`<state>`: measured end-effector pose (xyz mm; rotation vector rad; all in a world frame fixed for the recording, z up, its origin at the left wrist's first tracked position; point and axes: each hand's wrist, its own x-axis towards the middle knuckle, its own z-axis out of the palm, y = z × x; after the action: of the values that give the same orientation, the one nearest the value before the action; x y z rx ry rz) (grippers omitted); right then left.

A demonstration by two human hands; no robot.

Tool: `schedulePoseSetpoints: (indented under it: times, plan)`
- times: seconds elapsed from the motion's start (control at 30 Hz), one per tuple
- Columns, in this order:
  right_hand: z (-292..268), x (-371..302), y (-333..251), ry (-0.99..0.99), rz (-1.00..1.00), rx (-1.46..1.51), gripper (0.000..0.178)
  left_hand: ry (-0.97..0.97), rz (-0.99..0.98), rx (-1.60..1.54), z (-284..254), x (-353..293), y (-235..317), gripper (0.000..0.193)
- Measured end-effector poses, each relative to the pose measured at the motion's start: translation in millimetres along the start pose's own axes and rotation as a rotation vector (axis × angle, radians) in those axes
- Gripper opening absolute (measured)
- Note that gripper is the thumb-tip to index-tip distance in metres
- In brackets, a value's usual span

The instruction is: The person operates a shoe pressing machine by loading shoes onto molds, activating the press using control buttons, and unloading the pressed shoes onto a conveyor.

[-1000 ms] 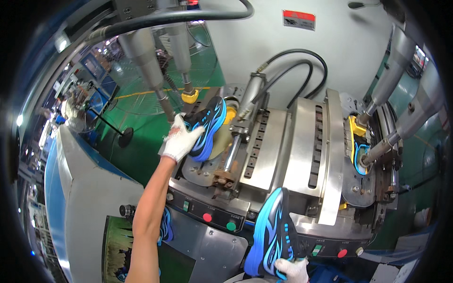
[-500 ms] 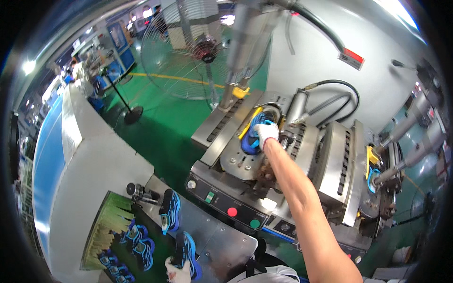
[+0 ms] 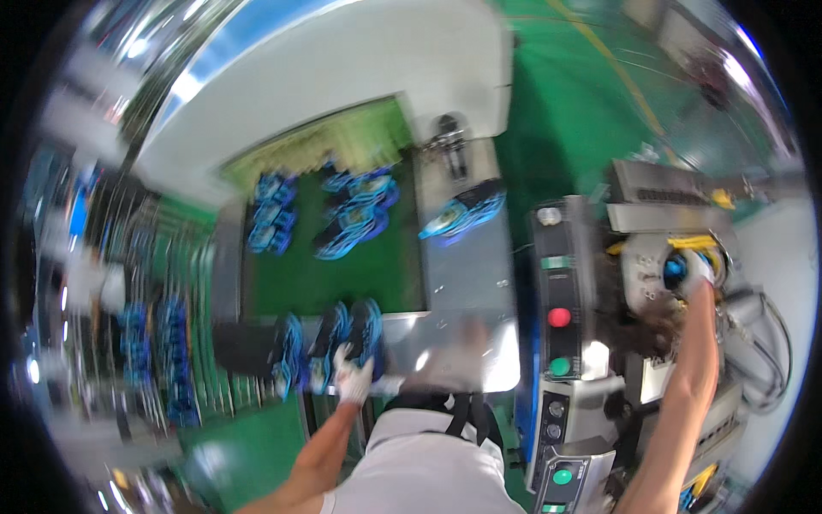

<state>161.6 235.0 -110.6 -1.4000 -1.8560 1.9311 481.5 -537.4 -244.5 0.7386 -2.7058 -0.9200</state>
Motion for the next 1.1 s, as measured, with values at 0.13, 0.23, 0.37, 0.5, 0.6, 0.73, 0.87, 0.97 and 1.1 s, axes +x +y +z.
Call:
schedulePoseSetpoints:
  times: [0.13, 0.23, 0.37, 0.5, 0.6, 0.73, 0.87, 0.97, 1.1]
  plan:
    - [-19.5, -74.7, -12.8, 0.213, -0.458, -0.447, 0.05, -0.149, -0.212, 0.04, 3.1, 8.1, 19.6, 0.071]
    - [53.1, -247.9, 35.2, 0.185, -0.78, -0.601, 0.072, -0.166, -0.302, -0.208, -35.8, 6.0, 37.6, 0.072]
    - [105.1, -350.2, 127.4, 0.151, -0.511, -1.25, 0.083, -0.199, -0.114, -0.088, -17.6, 13.1, 26.4, 0.076]
    - [68.0, -320.8, 229.2, 0.123, -0.469, -1.957, 0.096, -0.263, 0.202, -0.119, -37.7, 28.1, 57.4, 0.074]
    - [8.5, -276.5, 229.0, 0.093, -0.593, -1.694, 0.102, -0.195, 0.333, -0.311, -63.2, 101.7, 53.2, 0.061]
    - [-18.6, -307.0, 249.8, 0.169, -0.492, -1.827, 0.093, 0.052, -0.108, -0.148, -75.2, 238.3, -7.4, 0.071]
    - [9.2, -407.9, 243.7, 0.022, -0.316, -1.62, 0.104, 0.187, -0.041, 0.153, -83.9, 343.9, -60.8, 0.079]
    - [-15.9, -437.5, 285.5, -0.038, -0.135, -1.662, 0.099, 0.087, 0.153, 0.13, -70.9, 394.5, -84.7, 0.05]
    - [9.8, -472.8, 281.9, -0.239, -0.079, -1.469, 0.093, 0.108, 0.234, 0.108, -86.4, 399.1, -106.6, 0.028]
